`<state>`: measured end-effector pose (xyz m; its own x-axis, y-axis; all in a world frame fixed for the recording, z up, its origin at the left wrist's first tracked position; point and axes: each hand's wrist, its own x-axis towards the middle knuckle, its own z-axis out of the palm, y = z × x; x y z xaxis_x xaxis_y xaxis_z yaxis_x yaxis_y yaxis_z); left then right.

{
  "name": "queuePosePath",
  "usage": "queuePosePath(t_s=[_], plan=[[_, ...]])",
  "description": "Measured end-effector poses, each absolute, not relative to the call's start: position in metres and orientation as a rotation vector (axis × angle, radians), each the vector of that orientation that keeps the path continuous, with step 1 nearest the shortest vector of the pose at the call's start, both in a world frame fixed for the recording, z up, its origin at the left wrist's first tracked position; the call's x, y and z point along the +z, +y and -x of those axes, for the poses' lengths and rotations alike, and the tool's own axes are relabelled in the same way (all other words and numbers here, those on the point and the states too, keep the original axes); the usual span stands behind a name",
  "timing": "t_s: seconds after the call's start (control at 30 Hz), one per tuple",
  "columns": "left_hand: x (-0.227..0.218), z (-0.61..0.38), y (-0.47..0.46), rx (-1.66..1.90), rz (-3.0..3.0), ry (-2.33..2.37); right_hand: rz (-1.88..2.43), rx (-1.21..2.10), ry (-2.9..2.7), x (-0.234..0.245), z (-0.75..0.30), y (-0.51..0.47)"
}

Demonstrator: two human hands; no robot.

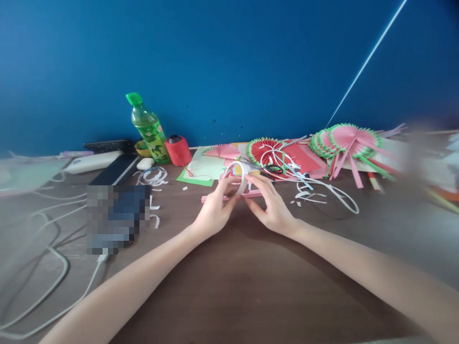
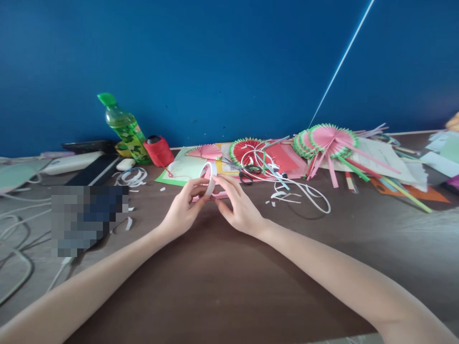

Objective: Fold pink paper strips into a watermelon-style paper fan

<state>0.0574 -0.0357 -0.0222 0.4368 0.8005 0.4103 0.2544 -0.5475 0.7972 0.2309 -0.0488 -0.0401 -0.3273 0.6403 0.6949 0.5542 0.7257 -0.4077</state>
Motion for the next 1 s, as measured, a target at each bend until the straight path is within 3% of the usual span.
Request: queuePosePath(t_s=[0.57, 1.0], plan=[[-0.032, -0.06, -0.036, 1.1, -2.005, 0.939, 0.845, 0.357, -2.094, -0.043, -0.231, -0.05], [-0.035, -0.059, -0.035, 1.113, -2.005, 0.856, 0.846, 0.286, -2.096, -0.044, -0.233, -0.049]])
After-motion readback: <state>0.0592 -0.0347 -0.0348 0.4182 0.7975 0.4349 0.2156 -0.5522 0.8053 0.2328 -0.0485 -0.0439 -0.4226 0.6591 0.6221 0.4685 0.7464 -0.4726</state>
